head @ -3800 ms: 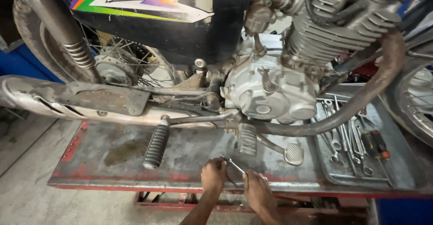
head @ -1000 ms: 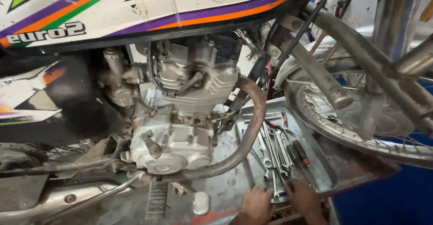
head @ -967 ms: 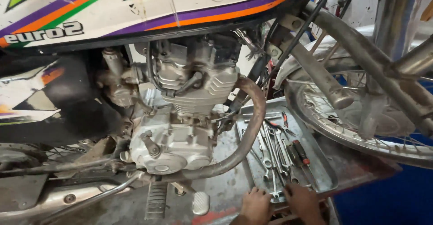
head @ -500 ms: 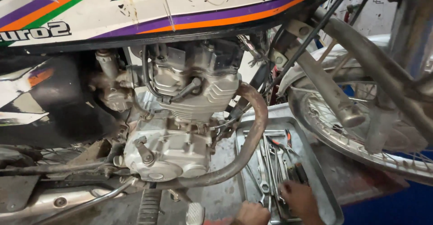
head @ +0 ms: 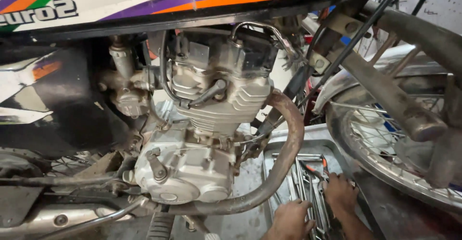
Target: The person uses pliers and other tools to disconnect and remove the air filter housing from a motorcycle.
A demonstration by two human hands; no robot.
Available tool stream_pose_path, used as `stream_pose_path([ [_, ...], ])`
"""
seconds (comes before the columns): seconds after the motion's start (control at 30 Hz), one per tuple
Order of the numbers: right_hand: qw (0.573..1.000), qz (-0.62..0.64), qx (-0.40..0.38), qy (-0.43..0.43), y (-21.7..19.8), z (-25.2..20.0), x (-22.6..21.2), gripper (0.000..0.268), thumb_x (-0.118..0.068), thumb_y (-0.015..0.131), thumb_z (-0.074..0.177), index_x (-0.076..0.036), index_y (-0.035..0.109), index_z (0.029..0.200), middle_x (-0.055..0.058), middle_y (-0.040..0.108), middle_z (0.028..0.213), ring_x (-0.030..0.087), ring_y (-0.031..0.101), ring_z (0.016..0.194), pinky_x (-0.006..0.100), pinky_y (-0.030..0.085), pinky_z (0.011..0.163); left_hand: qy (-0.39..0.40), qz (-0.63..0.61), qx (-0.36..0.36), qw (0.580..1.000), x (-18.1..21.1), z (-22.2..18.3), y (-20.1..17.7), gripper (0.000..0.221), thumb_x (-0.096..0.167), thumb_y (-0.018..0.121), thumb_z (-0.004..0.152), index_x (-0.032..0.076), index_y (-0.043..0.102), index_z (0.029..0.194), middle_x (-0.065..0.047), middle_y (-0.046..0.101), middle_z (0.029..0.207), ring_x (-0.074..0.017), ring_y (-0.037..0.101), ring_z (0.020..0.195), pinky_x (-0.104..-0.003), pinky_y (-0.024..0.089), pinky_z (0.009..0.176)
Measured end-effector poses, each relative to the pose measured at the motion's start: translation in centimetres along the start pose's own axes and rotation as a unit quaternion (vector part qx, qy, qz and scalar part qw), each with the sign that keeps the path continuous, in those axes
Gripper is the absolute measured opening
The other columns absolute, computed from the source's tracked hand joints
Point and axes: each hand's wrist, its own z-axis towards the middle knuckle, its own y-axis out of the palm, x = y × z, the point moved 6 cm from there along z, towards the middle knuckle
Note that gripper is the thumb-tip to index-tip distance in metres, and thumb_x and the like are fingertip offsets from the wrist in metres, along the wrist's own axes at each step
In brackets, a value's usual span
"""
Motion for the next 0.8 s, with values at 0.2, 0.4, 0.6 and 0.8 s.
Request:
stream_pose_path([
  [0.2,0.988,0.04,0.141,-0.057,-2.5,0.6,1.4,0.028,-0.043,0.058,0.088,-0.026,0.067,0.109,0.011,0.06,0.101,0.033,0.068,0.091,0.045,0.057,0.084,0.068,-0.028,0.143,0.987,2.8,0.3,-2.5,0.051,0.023,0.067,0.086,0.006,0.052,0.131,-0.018,0.055,0.115,-0.0422,0.055,0.104,-0.054,0.042,0.083],
  [0.4,0.944,0.297,0.096,-0.108,-17.1,-4.9,3.3,0.026,-0.034,0.07,0.082,-0.022,0.078,0.103,-0.002,0.076,0.105,0.019,0.073,0.094,0.032,0.053,0.089,0.117,-0.012,0.243,0.963,9.8,-0.7,-7.5,0.056,0.01,0.062,0.082,0.003,0.048,0.136,-0.021,0.049,0.14,-0.0386,0.048,0.124,-0.05,0.04,0.094],
  [0.6,0.793,0.596,0.125,-0.013,-28.8,-11.8,1.3,0.02,-0.007,0.068,0.089,-0.01,0.076,0.107,0.002,0.075,0.099,0.007,0.06,0.094,0.022,0.046,0.089,0.094,-0.017,0.228,0.969,14.5,-4.3,-14.4,0.025,0.02,0.06,0.094,0.007,0.055,0.115,-0.017,0.061,0.1,-0.0414,0.06,0.082,-0.054,0.046,0.064],
  [0.8,0.613,0.787,-0.019,-0.064,-33.2,-16.0,-5.0,0.065,-0.013,0.057,0.077,0.002,0.051,0.14,0.016,0.062,0.138,0.022,0.056,0.129,0.033,0.038,0.112,-0.084,-0.169,0.213,0.959,14.5,-7.8,-22.6,0.035,0.052,0.077,0.067,0.024,0.069,0.087,0.004,0.07,0.077,-0.0148,0.065,0.07,-0.031,0.05,0.065],
])
